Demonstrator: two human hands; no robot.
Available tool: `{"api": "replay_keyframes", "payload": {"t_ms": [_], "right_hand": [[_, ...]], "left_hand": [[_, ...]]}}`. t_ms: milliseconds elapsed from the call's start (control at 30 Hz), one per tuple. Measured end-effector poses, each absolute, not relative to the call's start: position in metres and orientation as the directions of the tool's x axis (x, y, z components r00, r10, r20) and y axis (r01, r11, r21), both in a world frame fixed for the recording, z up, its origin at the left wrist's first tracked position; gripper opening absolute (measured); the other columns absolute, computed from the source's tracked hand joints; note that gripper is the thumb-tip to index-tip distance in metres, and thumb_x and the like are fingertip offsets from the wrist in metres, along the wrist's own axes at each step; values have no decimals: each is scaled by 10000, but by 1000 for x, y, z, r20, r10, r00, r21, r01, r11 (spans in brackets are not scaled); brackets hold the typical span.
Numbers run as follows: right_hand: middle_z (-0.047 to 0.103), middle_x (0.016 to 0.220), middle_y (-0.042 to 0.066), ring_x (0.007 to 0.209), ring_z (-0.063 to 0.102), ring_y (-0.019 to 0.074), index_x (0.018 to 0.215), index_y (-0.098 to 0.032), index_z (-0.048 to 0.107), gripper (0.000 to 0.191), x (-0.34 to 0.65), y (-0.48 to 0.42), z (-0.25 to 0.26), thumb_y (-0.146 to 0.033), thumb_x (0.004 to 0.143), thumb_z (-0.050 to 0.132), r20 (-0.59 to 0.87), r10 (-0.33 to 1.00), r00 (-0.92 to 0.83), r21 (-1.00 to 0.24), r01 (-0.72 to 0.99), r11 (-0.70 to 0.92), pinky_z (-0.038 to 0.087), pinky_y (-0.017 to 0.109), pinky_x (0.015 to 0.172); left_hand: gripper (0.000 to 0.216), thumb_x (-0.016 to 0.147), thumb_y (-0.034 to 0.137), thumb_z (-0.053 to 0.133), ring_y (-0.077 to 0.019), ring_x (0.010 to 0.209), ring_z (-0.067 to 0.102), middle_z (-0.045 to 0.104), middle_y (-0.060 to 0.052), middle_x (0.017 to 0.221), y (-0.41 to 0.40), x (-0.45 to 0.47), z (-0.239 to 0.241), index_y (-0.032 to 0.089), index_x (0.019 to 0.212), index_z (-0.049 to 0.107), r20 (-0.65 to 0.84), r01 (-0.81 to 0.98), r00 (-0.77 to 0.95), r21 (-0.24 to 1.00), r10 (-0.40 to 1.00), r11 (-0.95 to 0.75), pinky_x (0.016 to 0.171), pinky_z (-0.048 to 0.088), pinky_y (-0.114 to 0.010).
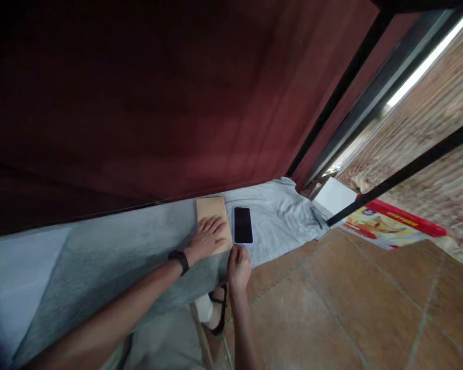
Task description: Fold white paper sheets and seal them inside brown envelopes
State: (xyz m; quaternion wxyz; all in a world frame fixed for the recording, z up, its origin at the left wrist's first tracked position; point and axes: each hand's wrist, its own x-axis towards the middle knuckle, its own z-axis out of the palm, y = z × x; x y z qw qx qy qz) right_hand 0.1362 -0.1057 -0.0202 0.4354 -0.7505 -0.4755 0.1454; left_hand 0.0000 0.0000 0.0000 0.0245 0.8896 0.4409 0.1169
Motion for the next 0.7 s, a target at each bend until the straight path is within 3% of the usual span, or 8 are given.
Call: {"api": "replay_keyframes", "payload": {"t_ms": [233, 467, 567, 700], "right_hand": [[746, 927, 137, 843, 673, 253, 978, -172, 704, 554, 138, -109, -22, -542, 1039, 296, 227, 845, 483, -764, 627, -153, 437, 320, 742], [747, 1027, 159, 907, 675, 276, 1064, -154, 712, 596, 140, -116, -30, -590, 1016, 309, 242, 832, 499, -781, 609, -138, 455, 348, 797], [735, 1089, 167, 992, 664, 293, 1131, -144, 704, 590, 143, -123, -37, -604, 994, 359, 257, 827, 500, -804, 586, -104, 464, 370, 857], [712, 1110, 158, 1039, 645, 294, 1151, -138, 692, 553, 138, -134, -42, -588, 979, 420, 305, 833, 462, -833, 553, -2, 467, 392, 914]], "left_hand": [[563, 1016, 468, 496, -294, 1543, 286, 384, -88, 1649, -14, -5, 7, 232, 1526, 459, 231, 776, 560, 192, 796, -601, 1263, 197, -521], [611, 1030, 440, 475, -284, 1579, 193, 291, -87, 1691, -95, -68, 10, 232, 1590, 349, 293, 817, 477, 198, 828, -541, 1271, 181, -555], [632, 1022, 413, 491, -289, 1579, 195, 306, -113, 1682, -137, -129, 4, 210, 1598, 332, 301, 876, 377, 193, 876, -443, 1271, 181, -549], [630, 1030, 427, 445, -299, 1577, 203, 346, -144, 1659, -180, -236, -2, 189, 1601, 327, 320, 973, 35, 204, 947, -105, 1265, 190, -547]]}}
